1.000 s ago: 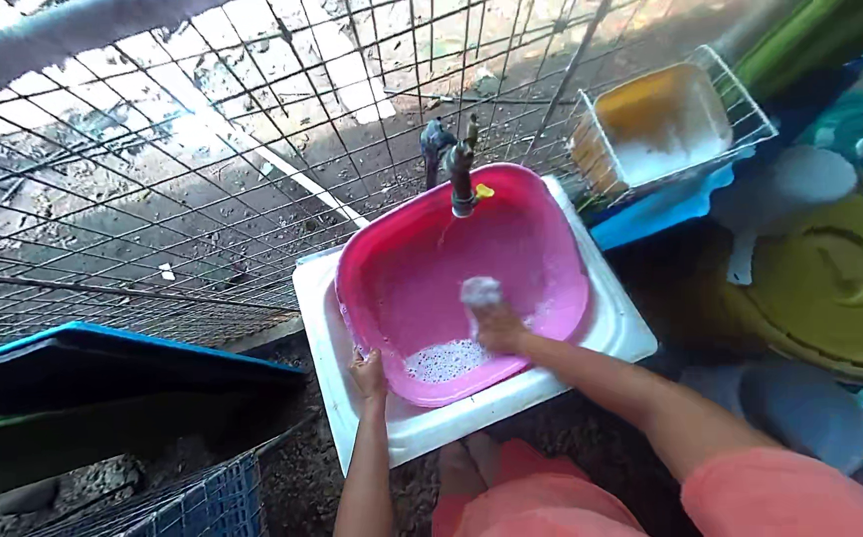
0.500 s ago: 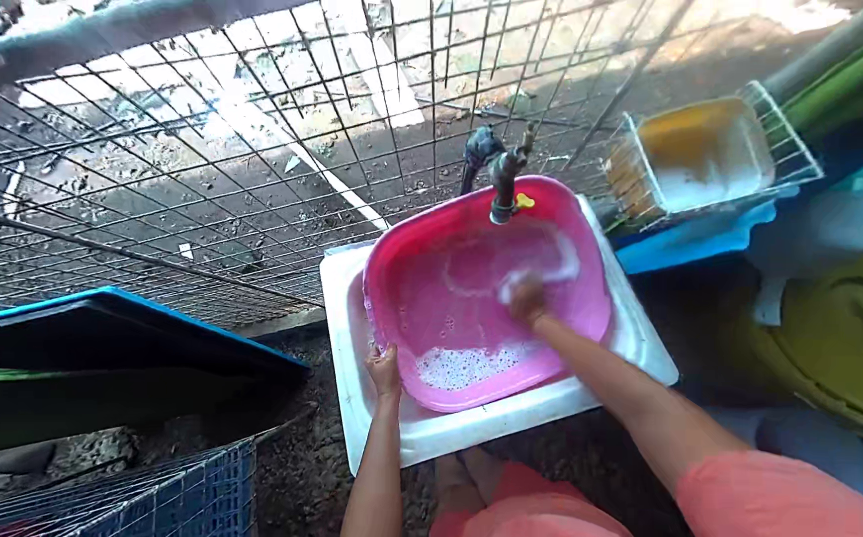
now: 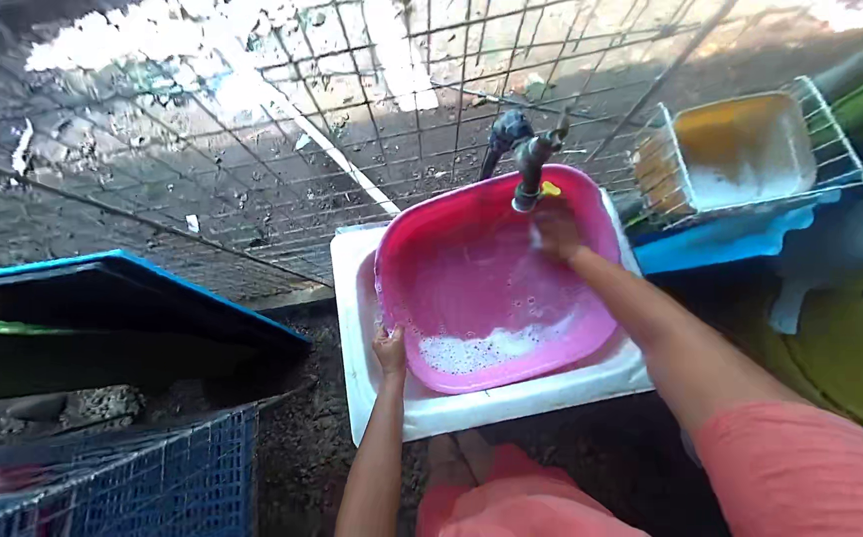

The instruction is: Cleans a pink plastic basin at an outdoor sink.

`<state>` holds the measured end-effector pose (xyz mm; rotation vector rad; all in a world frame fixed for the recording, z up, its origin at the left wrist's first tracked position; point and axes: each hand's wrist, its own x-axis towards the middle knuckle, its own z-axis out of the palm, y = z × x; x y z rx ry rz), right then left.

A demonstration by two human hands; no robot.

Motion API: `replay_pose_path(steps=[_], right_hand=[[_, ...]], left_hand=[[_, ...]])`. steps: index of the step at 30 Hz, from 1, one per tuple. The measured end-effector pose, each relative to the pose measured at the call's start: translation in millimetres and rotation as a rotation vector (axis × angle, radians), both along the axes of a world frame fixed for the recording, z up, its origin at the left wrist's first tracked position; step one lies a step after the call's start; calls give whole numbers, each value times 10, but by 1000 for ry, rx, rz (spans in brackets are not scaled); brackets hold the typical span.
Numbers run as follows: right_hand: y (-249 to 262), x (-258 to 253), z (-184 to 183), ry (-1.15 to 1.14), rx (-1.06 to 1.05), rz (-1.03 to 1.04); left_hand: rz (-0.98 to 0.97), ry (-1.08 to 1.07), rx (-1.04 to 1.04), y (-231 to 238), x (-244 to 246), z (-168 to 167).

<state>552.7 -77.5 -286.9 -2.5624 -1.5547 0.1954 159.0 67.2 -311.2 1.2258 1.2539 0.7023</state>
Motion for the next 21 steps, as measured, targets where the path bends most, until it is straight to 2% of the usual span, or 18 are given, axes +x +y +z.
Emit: replay_pose_path(steps=[2, 4, 7, 9, 12, 14, 15, 17, 19, 21], right_hand=[[-551, -149, -83, -41, -86, -92], [-974, -633, -242, 33, -210, -153], [-1114, -1397, -270, 223, -373, -143], [-905, -1769, -180, 365, -408, 16], [-412, -2255, -362, 424, -156, 374], [93, -2526, -419, 435, -28, 517], [417, -2594, -385, 423, -11, 501], [1018, -2614, -268, 349, -2, 277], [1522, -2484, -271, 193, 171, -14], [1839, -2421, -259, 102, 331, -185]], left_hand=[[6, 19, -15, -7, 10, 27], [-2, 24, -49, -10, 10, 16], [-44, -119, -231, 10, 4, 37], [-52, -191, -368, 6, 3, 70], [-68, -276, -507, -6, -21, 112], [-69, -313, -512, -12, -34, 133], [-88, -319, -482, 6, -30, 141], [-150, -265, -357, -7, -74, 179], [-191, -161, -230, -25, -110, 231], [-180, -109, -174, -9, -120, 173]])
